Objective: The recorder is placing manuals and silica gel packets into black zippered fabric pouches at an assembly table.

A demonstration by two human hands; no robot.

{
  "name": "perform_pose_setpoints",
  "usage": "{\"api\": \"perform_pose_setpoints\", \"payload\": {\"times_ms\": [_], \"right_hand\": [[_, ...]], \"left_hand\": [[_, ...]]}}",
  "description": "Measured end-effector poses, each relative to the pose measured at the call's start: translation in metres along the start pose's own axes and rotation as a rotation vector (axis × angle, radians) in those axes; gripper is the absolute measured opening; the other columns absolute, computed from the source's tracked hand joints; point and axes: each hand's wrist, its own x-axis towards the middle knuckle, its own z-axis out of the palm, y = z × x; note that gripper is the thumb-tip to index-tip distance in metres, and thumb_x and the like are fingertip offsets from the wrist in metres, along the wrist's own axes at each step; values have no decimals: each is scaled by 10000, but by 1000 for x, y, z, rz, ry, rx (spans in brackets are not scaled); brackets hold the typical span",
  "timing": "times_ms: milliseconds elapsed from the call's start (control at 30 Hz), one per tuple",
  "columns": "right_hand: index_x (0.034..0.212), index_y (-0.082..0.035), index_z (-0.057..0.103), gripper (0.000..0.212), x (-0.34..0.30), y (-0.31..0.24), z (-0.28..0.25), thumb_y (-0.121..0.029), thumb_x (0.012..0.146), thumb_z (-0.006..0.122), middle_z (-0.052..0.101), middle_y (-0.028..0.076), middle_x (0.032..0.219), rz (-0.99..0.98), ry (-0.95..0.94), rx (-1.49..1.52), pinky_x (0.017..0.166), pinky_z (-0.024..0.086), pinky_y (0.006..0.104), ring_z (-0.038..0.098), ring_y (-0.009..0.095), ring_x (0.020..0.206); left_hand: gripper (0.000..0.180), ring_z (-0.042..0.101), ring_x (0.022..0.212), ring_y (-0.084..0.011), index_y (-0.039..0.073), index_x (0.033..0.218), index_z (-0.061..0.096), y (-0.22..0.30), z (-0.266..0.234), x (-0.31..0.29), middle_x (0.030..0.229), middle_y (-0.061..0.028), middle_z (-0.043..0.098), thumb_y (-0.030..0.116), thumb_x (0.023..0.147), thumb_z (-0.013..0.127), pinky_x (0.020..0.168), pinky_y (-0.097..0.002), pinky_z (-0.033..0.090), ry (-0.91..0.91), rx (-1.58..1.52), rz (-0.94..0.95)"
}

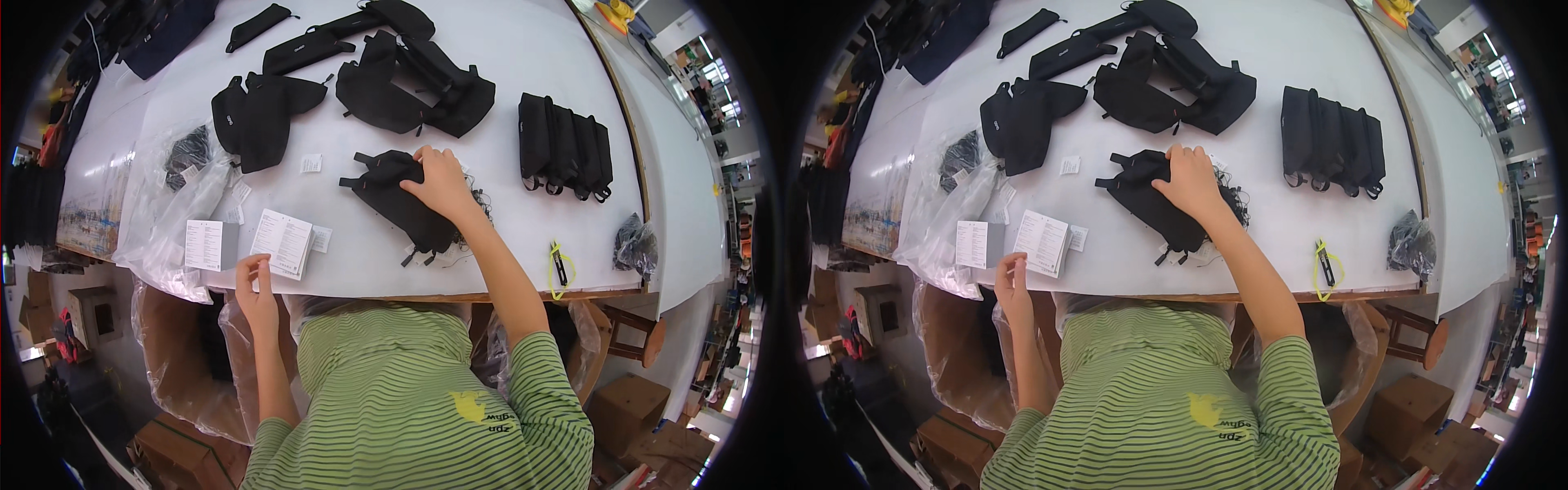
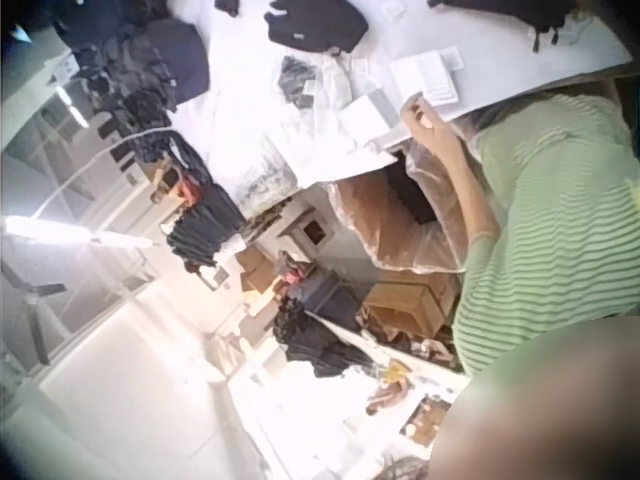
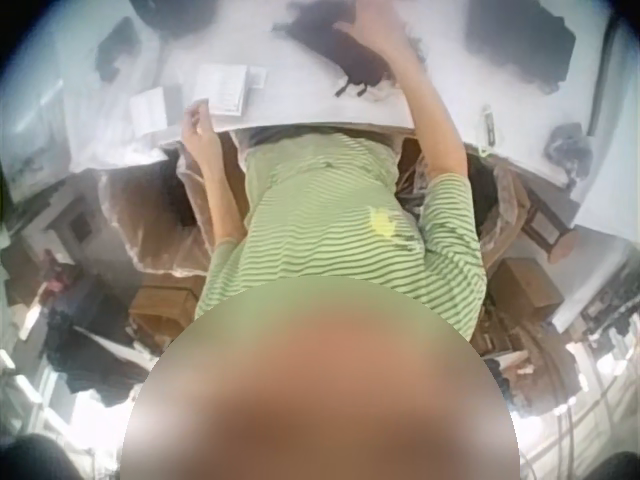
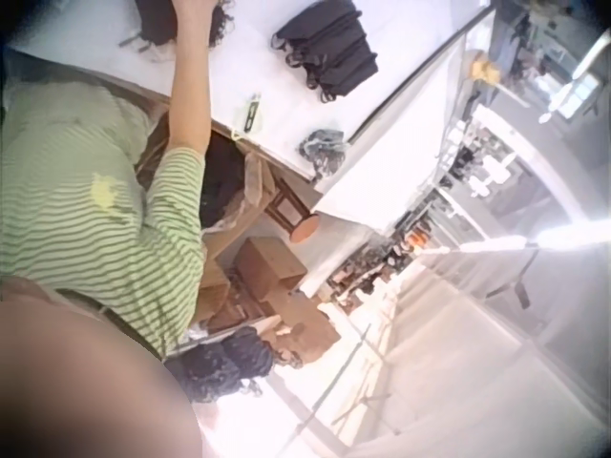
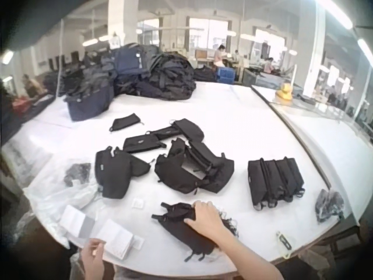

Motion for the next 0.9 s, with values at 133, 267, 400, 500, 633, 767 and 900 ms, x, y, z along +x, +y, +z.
{"api": "perform_pose_setpoints", "payload": {"times_ms": [133, 267, 400, 500, 633, 767, 900], "right_hand": [[1124, -1, 651, 598, 21, 17, 1, -409, 705, 773, 667, 177, 1017, -25, -101, -111, 929, 435, 421, 543, 353, 1006], [1056, -36, 698, 517, 36, 14, -12, -363, 670, 804, 688, 169, 999, 74, -198, 86, 876, 484, 390, 632, 317, 965], [1069, -44, 712, 499, 59, 4, -32, -324, 667, 808, 703, 150, 942, 49, -389, 176, 819, 506, 331, 671, 261, 897], [1106, -55, 701, 507, 70, 3, -30, -314, 684, 807, 712, 129, 971, 58, -283, 372, 816, 505, 313, 671, 213, 887], [1168, -69, 670, 477, 73, 4, -25, -305, 761, 748, 705, 130, 975, 305, -111, 692, 802, 508, 320, 661, 204, 867], [1091, -97, 680, 332, 26, 9, -21, -284, 817, 693, 675, 80, 848, 36, 191, 416, 743, 508, 315, 639, 200, 768], [981, -125, 679, 203, -58, -29, -53, -236, 811, 683, 642, 70, 774, 20, -290, 131, 666, 489, 321, 602, 201, 711]], "left_hand": [[216, 517, 1049, -229, 23, 1091, 585, 6, -5, 17, 1090, -97, 578, 128, 902, 589, 929, -352, 383, -39, 180, 135], [377, 457, 1140, -299, 33, 1208, 530, 5, 5, 28, 1189, -132, 536, 165, 870, 633, 1002, -409, 329, -65, 372, 164], [542, 421, 1197, -338, 37, 1314, 450, -13, 5, 28, 1258, -154, 499, 202, 845, 668, 1039, -441, 306, -166, 488, 162], [589, 414, 1222, -350, 17, 1343, 424, -18, 5, 26, 1283, -165, 490, 205, 844, 674, 1052, -442, 307, -202, 457, 179], [615, 409, 1244, -362, -17, 1361, 411, -23, 4, 29, 1333, -177, 470, 199, 849, 673, 1062, -440, 312, -217, 446, 133], [595, 419, 1236, -363, -19, 1352, 428, -26, 3, 30, 1342, -179, 462, 197, 853, 670, 1055, -442, 319, -261, 422, 75], [551, 448, 1197, -356, -11, 1319, 466, -17, 4, 23, 1295, -168, 499, 180, 846, 671, 1033, -432, 341, -129, 478, 167]]}}
